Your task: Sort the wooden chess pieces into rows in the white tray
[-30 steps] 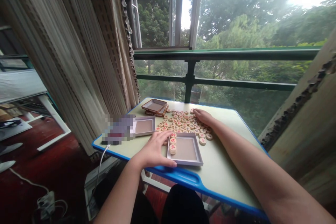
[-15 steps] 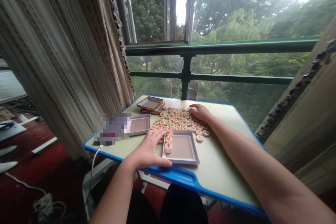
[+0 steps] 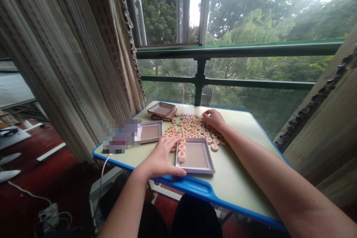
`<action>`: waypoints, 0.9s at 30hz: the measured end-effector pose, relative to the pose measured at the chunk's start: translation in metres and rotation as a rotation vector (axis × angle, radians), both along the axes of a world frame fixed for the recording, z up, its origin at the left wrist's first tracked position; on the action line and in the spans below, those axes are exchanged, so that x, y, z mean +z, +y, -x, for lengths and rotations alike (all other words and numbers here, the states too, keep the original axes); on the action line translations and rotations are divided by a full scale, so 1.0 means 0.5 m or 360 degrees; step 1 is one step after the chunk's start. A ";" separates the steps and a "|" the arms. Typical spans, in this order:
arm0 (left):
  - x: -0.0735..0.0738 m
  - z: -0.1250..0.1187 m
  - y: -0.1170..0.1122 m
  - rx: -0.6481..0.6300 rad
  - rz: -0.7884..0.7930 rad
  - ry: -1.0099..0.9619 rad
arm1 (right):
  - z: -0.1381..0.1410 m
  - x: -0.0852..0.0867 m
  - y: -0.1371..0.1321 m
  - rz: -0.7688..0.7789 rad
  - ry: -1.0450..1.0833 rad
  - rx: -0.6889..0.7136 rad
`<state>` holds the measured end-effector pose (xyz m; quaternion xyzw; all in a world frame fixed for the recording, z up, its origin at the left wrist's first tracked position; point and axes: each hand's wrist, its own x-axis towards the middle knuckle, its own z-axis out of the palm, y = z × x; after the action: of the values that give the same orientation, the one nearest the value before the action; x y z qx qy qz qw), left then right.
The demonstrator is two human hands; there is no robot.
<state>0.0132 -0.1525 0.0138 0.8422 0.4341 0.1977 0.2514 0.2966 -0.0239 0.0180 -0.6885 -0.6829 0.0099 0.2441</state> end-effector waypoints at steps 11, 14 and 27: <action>-0.003 -0.010 0.006 0.0053 -0.0082 -0.0028 | 0.068 0.079 0.015 0.0323 -0.0222 0.0456; -0.002 -0.011 0.007 0.0058 -0.0090 -0.0018 | 0.091 0.066 0.006 0.0252 -0.0270 0.0559; -0.007 -0.007 0.006 0.0078 -0.0068 -0.0049 | 0.185 0.019 -0.044 -0.0185 -0.0340 0.1559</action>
<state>0.0167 -0.1495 0.0104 0.8333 0.4463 0.2260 0.2352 0.2041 -0.0459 0.0275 -0.2696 -0.9464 0.0147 0.1773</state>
